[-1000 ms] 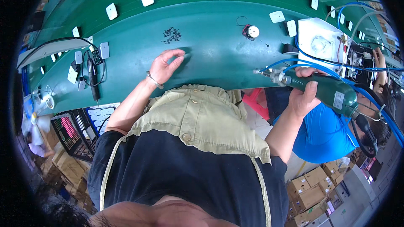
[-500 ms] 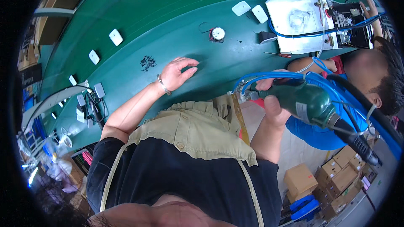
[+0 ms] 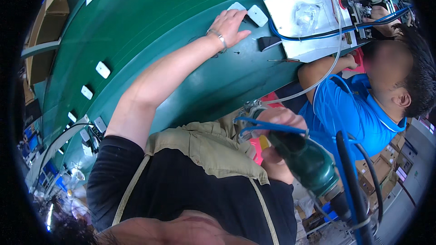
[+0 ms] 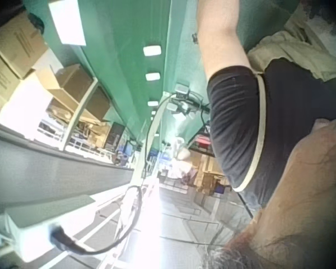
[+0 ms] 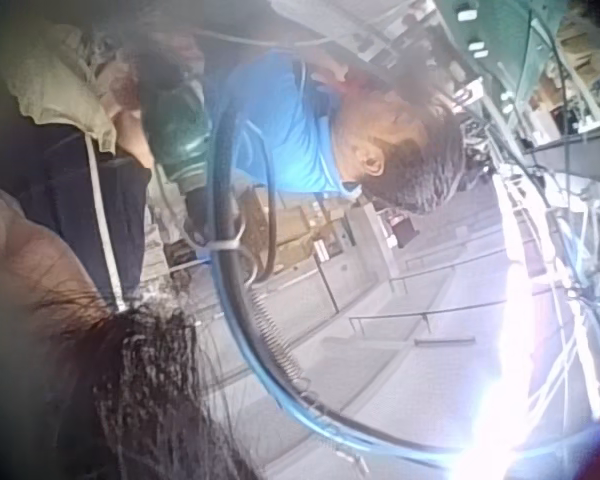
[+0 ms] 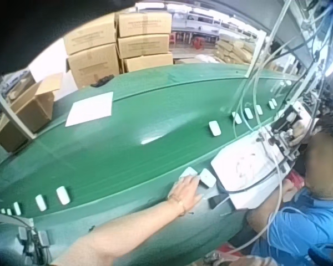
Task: The person assembles small electronic components by inserting circuit boards into plastic housings and securing them with screws using a pneumatic screwdriver.
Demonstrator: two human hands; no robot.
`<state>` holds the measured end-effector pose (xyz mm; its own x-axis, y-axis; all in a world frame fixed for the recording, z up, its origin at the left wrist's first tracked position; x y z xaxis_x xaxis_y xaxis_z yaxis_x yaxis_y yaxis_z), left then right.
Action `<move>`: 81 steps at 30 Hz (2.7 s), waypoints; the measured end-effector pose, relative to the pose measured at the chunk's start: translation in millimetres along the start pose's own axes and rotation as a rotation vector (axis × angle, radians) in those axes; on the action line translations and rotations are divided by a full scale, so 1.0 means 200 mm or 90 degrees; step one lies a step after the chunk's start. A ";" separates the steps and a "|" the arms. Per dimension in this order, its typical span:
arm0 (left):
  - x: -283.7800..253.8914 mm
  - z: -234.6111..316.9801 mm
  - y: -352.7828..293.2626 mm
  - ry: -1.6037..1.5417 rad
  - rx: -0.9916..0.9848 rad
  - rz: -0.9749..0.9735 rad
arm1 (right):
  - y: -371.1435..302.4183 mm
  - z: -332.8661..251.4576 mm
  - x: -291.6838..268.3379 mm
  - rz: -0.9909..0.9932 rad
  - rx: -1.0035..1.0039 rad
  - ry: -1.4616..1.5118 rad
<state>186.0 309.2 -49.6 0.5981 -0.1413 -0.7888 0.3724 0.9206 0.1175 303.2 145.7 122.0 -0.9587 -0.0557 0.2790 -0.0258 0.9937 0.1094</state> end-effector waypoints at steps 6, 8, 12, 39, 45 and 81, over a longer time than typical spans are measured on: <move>0.11 -0.02 0.23 0.086 -0.014 -0.116 | 0.04 0.05 0.01 -0.234 0.010 0.068; 0.14 -0.01 0.28 0.138 0.030 -0.157 | 0.06 0.06 -0.02 -0.285 -0.021 0.045; 0.17 0.00 0.34 0.140 0.065 -0.194 | 0.10 0.06 0.01 -0.272 -0.037 0.077; 0.18 -0.53 1.19 -0.199 -0.322 0.117 | 0.33 0.02 -0.12 -0.397 -0.073 0.030; 0.22 -0.57 1.31 -0.177 -0.326 0.089 | 0.39 0.06 -0.15 -0.368 -0.076 0.030; -0.09 -0.17 -1.73 -0.834 -0.550 0.130 | -0.01 0.19 0.33 -0.243 0.010 0.109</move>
<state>21.6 6.3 -96.7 0.9286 0.2234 0.2963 -0.0141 0.8191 -0.5735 228.7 143.2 104.3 -0.8189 -0.4340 0.3756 -0.3753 0.9000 0.2215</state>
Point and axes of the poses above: each hand's wrist, its own y-axis towards the middle knuckle, its own x-axis out of the palm, z = x × y, the point moved 7 cm from there along y, towards the middle knuckle, and after that the axes turned 5 degrees about x, right-handed, at the moved point
